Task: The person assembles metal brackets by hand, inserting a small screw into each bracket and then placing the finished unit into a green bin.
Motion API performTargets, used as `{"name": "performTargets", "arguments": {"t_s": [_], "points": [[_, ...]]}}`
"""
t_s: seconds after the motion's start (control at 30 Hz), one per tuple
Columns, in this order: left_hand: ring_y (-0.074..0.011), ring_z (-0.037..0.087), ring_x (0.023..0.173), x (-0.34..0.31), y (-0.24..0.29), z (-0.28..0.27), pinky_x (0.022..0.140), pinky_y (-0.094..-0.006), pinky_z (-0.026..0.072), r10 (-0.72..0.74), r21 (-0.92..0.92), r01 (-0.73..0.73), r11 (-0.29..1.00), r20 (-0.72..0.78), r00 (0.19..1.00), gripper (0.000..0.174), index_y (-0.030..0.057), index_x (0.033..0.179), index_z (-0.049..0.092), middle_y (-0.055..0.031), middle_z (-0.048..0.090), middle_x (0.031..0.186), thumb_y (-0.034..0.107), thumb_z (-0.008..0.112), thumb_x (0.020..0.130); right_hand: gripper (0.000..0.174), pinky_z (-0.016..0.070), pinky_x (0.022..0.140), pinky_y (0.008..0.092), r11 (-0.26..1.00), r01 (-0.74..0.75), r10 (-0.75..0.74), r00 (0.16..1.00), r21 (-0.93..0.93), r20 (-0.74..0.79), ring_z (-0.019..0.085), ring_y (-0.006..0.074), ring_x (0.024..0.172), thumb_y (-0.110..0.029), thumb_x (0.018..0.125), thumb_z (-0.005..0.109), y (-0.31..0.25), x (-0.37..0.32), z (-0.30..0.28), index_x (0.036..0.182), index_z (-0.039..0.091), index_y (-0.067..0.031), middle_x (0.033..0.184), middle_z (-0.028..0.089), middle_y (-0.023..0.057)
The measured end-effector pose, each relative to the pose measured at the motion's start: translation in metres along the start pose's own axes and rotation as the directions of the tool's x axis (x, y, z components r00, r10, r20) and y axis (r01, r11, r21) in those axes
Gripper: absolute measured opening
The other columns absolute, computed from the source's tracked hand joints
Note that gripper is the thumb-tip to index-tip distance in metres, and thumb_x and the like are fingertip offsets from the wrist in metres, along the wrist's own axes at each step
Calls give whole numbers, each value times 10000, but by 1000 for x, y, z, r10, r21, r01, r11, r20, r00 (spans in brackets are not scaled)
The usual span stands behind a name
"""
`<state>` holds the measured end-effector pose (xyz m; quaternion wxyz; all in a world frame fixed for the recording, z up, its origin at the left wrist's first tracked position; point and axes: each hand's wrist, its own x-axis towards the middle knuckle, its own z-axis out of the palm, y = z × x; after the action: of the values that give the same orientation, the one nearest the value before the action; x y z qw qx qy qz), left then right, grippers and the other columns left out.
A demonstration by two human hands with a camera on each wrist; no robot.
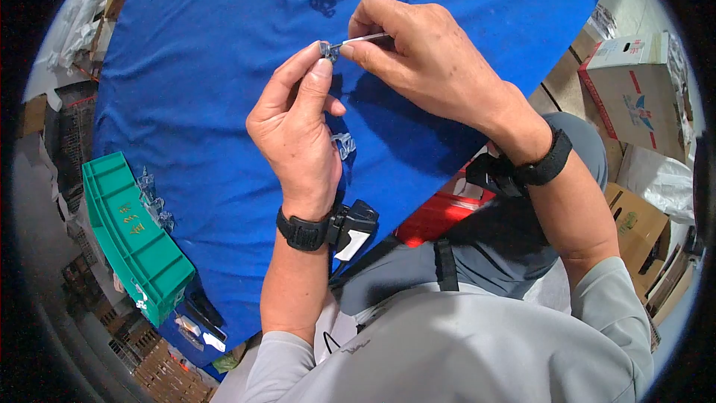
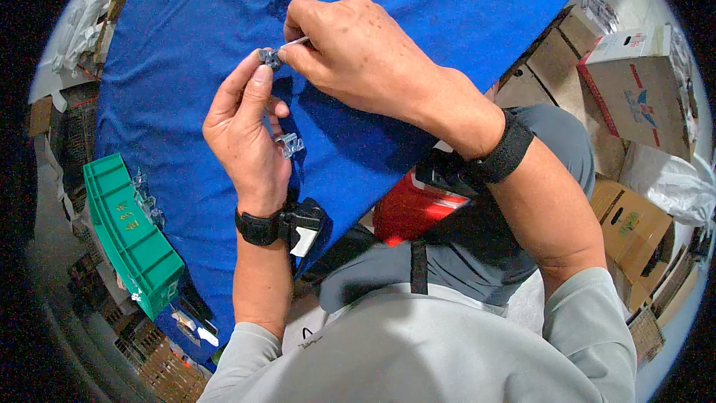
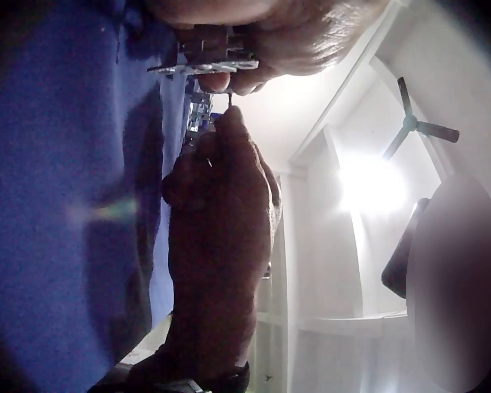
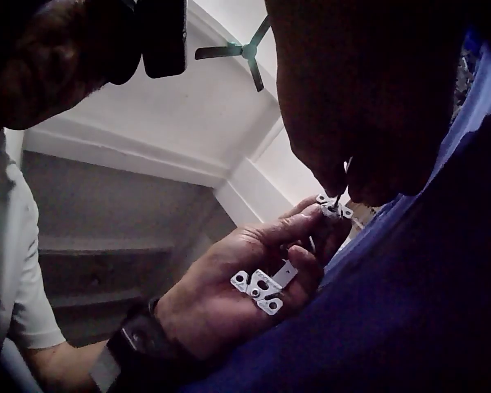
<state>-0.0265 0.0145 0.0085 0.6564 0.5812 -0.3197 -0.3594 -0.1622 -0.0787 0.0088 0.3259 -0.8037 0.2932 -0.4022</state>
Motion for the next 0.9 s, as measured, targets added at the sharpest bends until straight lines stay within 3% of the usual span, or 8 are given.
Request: {"name": "performTargets", "arguments": {"t_s": [0.17,0.27,0.4,0.47,0.7,0.9], "points": [[-71,604,700,1,-1,2,530,-191,509,-6,-10,6,1000,-19,1000,200,-17,1093,704,-64,691,889,-9,665,898,293,489,574,470,988,-71,93,983,-137,158,632,409,645,-263,903,638,-2,2,-7,788,613,5,662,609,223],[-75,614,719,1,-2,0,537,-195,524,6,-18,-6,1000,-4,1000,198,-17,1092,703,-68,694,902,-10,663,898,297,484,570,474,1000,1,0,999,-26,41,630,409,644,-265,904,640,2,-1,0,779,615,3,667,613,219],[-76,613,716,1,-2,0,535,-193,521,3,-24,-3,1000,-8,1000,197,-17,1090,704,-67,694,901,-10,665,897,285,483,570,477,999,-22,24,998,-38,62,629,408,642,-257,901,642,1,0,-1,778,615,-1,666,612,216],[-77,614,717,1,-3,-1,536,-193,520,-2,-25,1,1000,-12,1000,197,-17,1090,704,-68,695,903,-9,666,897,255,488,579,472,987,-76,102,977,-143,187,639,400,660,-235,887,648,-2,2,-7,795,614,0,683,623,214],[-83,623,723,1,-1,0,545,-197,520,-10,-28,10,1000,-18,1000,198,-19,1088,704,-76,699,909,-2,676,893,299,483,565,478,1000,11,-11,1000,23,1,631,408,637,-262,902,643,0,0,1,766,619,3,668,617,215],[-88,625,724,1,-1,1,552,-200,522,-9,-35,9,999,-13,1000,199,-22,1089,702,-76,698,900,-2,676,893,245,502,585,462,988,-64,88,980,-139,177,645,393,666,-232,895,641,-1,2,-5,830,622,3,691,630,208]]}}
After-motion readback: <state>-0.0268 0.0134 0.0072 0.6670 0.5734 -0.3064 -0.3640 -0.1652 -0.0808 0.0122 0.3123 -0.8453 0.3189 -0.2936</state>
